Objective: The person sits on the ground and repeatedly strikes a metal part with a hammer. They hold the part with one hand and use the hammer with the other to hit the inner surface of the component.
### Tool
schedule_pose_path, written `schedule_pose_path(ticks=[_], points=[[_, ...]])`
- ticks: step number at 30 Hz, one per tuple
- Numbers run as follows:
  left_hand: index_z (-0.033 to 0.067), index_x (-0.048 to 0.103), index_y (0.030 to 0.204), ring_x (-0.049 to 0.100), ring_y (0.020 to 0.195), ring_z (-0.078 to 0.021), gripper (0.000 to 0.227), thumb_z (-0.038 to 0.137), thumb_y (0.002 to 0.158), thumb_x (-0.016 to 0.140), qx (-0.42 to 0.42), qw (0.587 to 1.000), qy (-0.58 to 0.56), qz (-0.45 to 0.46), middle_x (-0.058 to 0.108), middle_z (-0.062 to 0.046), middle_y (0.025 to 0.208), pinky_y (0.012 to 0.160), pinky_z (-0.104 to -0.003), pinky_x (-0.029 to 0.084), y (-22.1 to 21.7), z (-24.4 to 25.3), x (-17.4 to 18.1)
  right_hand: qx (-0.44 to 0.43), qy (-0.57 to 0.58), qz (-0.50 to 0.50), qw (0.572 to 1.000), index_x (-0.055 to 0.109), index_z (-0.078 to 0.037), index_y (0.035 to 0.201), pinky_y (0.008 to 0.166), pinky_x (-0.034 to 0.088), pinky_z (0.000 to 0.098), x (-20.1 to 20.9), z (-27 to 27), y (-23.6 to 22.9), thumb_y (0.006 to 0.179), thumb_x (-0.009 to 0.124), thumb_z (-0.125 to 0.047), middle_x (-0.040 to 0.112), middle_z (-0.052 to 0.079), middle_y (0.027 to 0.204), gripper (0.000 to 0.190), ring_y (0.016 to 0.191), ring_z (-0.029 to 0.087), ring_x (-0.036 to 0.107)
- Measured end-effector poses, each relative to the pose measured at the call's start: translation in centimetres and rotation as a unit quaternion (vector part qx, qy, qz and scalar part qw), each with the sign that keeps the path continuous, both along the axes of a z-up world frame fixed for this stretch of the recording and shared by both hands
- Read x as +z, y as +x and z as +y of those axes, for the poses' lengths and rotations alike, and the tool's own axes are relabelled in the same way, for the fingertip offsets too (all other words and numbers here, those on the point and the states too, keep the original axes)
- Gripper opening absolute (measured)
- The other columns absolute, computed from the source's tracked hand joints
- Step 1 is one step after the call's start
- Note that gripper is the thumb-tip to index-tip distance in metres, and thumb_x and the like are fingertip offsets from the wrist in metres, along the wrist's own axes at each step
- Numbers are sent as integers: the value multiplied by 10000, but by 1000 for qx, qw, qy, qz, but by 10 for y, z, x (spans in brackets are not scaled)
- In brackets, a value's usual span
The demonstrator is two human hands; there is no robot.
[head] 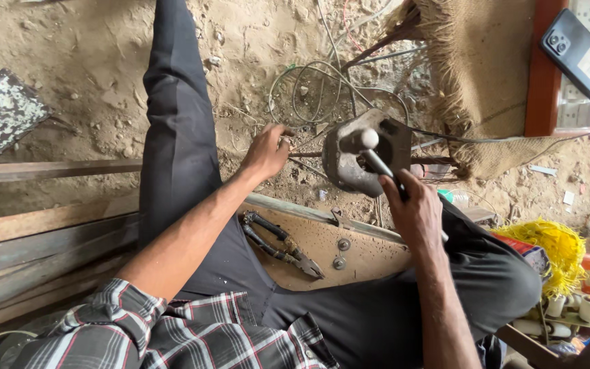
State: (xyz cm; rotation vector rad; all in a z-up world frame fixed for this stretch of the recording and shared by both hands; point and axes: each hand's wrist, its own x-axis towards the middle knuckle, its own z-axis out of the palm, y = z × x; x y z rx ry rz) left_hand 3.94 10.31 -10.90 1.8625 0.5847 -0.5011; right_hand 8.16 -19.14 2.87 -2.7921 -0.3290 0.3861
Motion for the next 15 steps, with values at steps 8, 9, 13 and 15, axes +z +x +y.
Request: schedule_pose_path(ticks=[8,9,13,15], points=[[49,650,1275,572,1306,-295,331,74,980,503,-9,994,-7,-110,577,-173,1434,1123,-448,445,0,-5,-9,119,26,-92,988,646,-65,922,501,443,436,-1,-1,-4,1041,650,-378,564,92,604,335,510,259,541],[47,649,1278,562,1314,-300,330,76,982,507,-14,993,-5,-118,577,-173,1432,1134,-455,425,-1,-4,-9,116,6,-116,986,652,-71,912,462,434,435,-1,1,-3,1027,660,-383,559,90,605,333,511,260,542],[46,657,1278,572,1279,-316,327,60,983,517,-20,994,-4,-103,574,-186,1413,1105,-456,438,-1,-5,-10,39,-74,-93,992,613,-90,834,481,430,426,-3,4,5,1039,642,-461,540,58,543,425,443,226,499],[43,644,1281,607,1225,-307,311,81,996,527,-10,997,-13,-81,581,-185,1382,1067,-428,491,0,-5,-10,62,-96,-170,979,616,-98,849,463,406,420,-9,6,14,1040,648,-484,533,43,554,431,453,192,469]])
